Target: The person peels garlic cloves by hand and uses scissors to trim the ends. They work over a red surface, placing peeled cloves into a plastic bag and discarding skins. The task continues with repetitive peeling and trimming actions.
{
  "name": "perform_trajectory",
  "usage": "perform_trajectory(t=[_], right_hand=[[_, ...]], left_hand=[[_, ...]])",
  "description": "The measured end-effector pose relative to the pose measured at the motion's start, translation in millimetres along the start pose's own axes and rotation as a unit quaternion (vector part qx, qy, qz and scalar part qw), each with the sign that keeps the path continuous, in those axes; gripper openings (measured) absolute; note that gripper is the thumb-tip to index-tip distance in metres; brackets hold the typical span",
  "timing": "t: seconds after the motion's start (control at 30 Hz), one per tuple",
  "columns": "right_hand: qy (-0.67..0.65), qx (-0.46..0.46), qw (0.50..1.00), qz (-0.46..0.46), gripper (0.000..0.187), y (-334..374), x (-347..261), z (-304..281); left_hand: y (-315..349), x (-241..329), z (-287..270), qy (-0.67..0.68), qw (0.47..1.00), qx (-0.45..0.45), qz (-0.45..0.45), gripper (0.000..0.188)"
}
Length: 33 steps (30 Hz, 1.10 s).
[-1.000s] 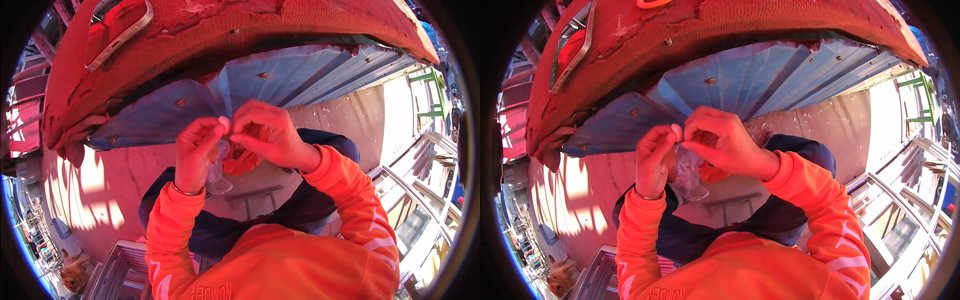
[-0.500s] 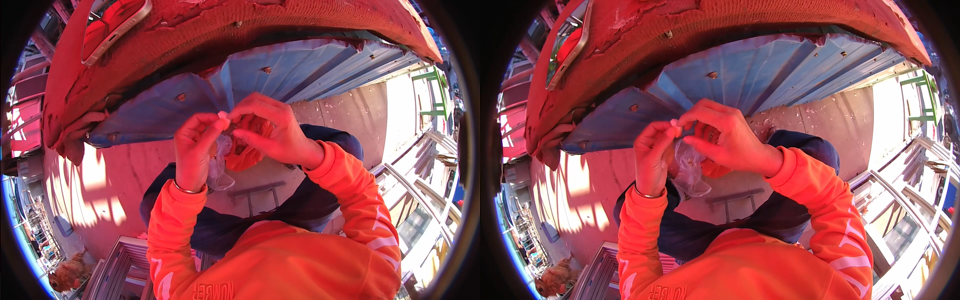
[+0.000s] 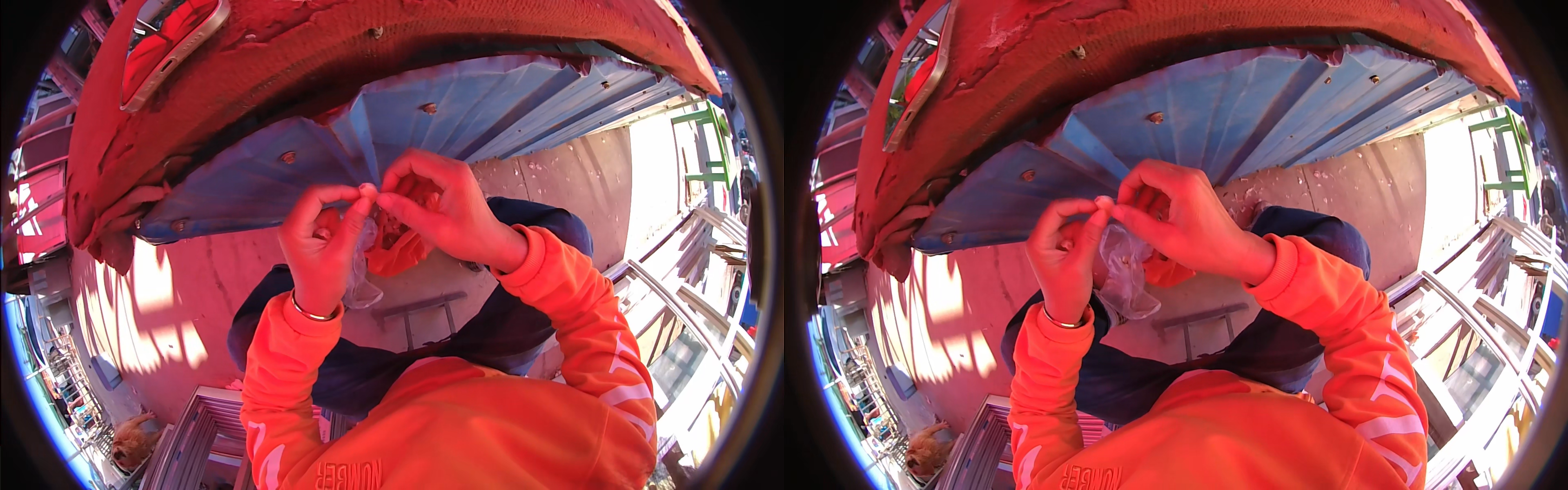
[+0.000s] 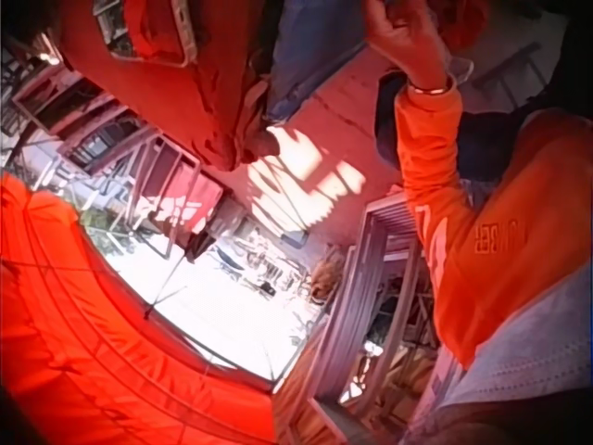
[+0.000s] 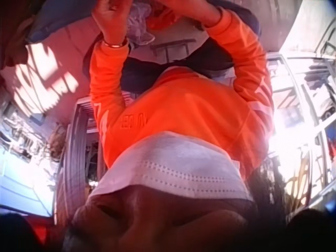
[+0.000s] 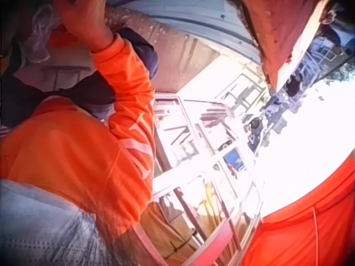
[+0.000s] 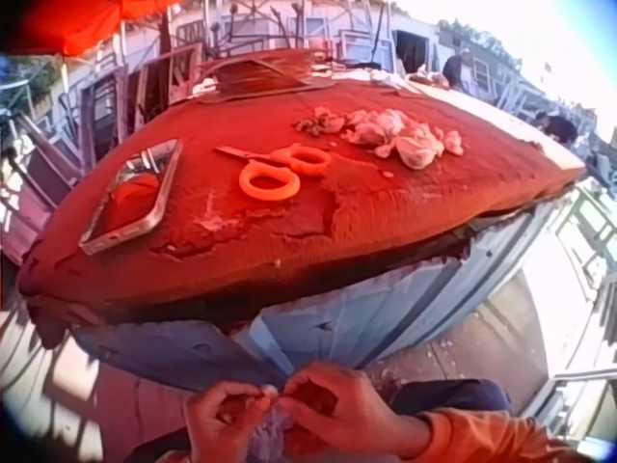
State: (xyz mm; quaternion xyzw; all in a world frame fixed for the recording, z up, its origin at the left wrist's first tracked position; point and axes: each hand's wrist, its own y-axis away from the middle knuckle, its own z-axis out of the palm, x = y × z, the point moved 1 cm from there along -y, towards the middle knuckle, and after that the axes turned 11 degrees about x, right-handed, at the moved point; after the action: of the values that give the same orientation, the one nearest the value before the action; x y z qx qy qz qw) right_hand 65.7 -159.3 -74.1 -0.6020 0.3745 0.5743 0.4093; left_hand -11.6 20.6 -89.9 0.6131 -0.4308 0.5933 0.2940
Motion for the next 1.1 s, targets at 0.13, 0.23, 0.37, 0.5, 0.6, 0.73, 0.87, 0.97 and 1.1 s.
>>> perform_trajectory(t=[0.13,0.23,0.37,0.5,0.6,0.73,0.87,0.97,1.1], right_hand=[[0.005,-0.004,1.0,-0.026,0.012,-1,10,-1],[0.05,-0.017,0.998,-0.042,0.007,-2,15,-5],[0.057,0.003,0.998,-0.011,0.008,-6,12,-10],[0.003,-0.015,0.999,-0.047,0.009,-3,4,-5],[-0.004,-0.028,0.999,-0.018,0.008,-1,-1,-4],[0.007,-0.032,0.999,-0.04,0.007,-1,6,-5],[0.046,0.004,0.997,-0.066,0.005,-4,3,-9],[0.042,-0.009,0.998,-0.035,0.005,-4,2,-16],[-0.003,-0.028,0.996,-0.085,0.011,-3,0,-9]], left_hand=[[0,-3,3,-0.006,0.998,-0.002,0.055,0.01],[0,1,2,0.003,1.0,-0.003,0.023,0.011],[-3,4,0,0.065,0.997,-0.009,-0.044,0.012],[-5,0,2,0.129,0.991,-0.029,-0.034,0.015],[-3,0,1,0.147,0.987,-0.043,-0.055,0.016],[-1,-1,4,0.138,0.987,-0.052,-0.057,0.014],[-1,2,2,0.125,0.989,-0.06,-0.059,0.013],[-2,2,2,0.127,0.988,-0.062,-0.053,0.013],[-3,1,4,0.142,0.986,-0.066,-0.054,0.013]])
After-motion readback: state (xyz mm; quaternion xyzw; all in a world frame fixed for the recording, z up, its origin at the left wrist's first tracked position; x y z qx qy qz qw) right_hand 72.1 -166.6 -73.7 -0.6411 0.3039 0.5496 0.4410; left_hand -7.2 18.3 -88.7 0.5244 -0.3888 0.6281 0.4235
